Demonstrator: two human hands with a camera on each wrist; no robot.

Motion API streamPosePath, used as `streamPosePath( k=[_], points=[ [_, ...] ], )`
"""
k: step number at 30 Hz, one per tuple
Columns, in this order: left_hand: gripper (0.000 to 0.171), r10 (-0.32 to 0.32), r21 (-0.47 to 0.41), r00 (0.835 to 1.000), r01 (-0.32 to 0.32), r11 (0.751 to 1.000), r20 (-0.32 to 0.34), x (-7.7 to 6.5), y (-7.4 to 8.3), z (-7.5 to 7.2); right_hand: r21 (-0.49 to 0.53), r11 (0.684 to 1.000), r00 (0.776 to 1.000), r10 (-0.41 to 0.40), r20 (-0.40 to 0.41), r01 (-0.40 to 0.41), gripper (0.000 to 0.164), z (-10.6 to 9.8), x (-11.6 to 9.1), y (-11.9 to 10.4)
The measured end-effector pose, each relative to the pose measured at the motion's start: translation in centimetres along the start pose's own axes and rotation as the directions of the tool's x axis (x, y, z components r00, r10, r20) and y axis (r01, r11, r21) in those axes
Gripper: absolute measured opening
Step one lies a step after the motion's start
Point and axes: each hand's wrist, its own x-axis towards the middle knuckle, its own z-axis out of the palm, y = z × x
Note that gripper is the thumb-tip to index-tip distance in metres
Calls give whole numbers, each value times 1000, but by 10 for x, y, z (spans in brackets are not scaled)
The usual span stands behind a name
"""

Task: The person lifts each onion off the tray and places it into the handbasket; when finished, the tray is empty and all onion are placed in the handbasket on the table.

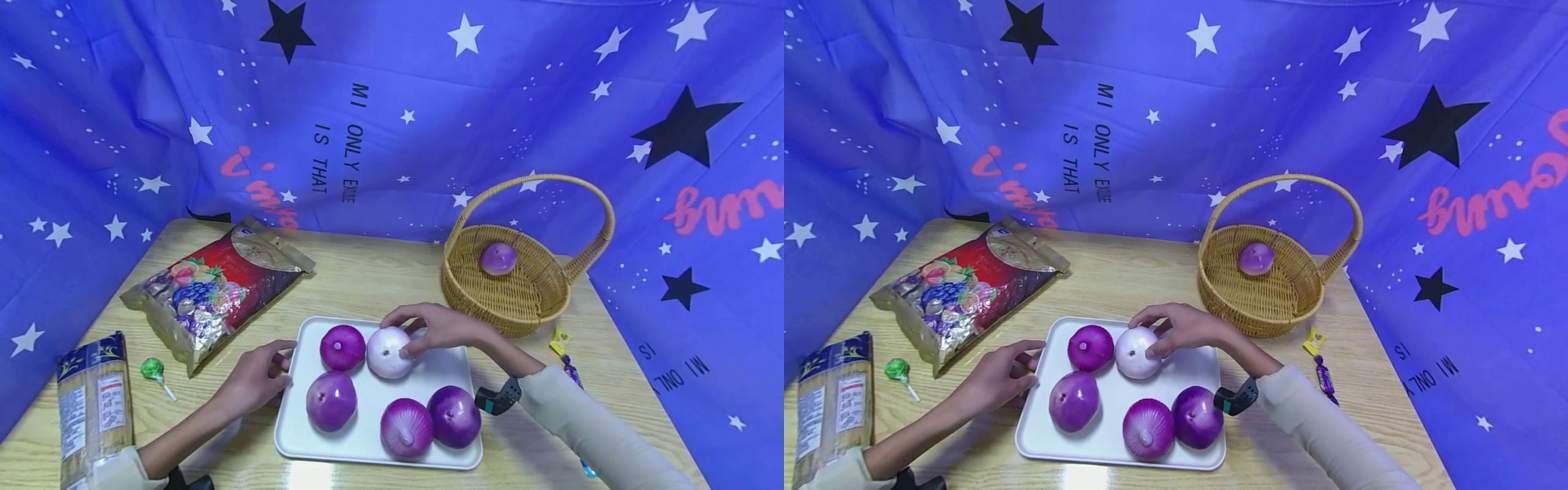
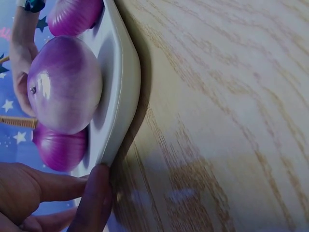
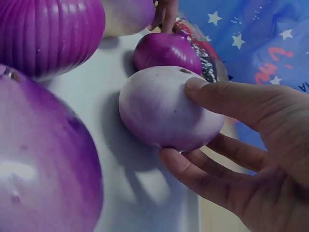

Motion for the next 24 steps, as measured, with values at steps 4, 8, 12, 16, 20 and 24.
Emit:
streamPosePath(
  k=[4,8,12,16,20,24],
  points=[
    [54,-1,-1,1000,1,1000,7,0,1,0,8,1000,999,2,-42,-2,51,-8,-11,-17],
    [54,-3,-5,1000,3,1000,12,0,2,0,49,999,995,12,-104,-7,52,-24,-24,-35],
    [54,-10,-2,1000,10,1000,14,-1,2,0,46,999,986,6,-167,1,53,-43,-36,-35],
    [54,-10,16,1000,10,1000,12,-1,2,0,6,999,967,41,-250,-41,54,-63,-47,-29],
    [53,0,39,1000,0,999,8,-2,2,-1,42,994,942,108,-319,-100,53,-79,-59,-23],
    [53,3,42,1000,-4,999,11,-2,3,0,117,984,912,168,-373,-133,53,-94,-70,-10]
  ],
)
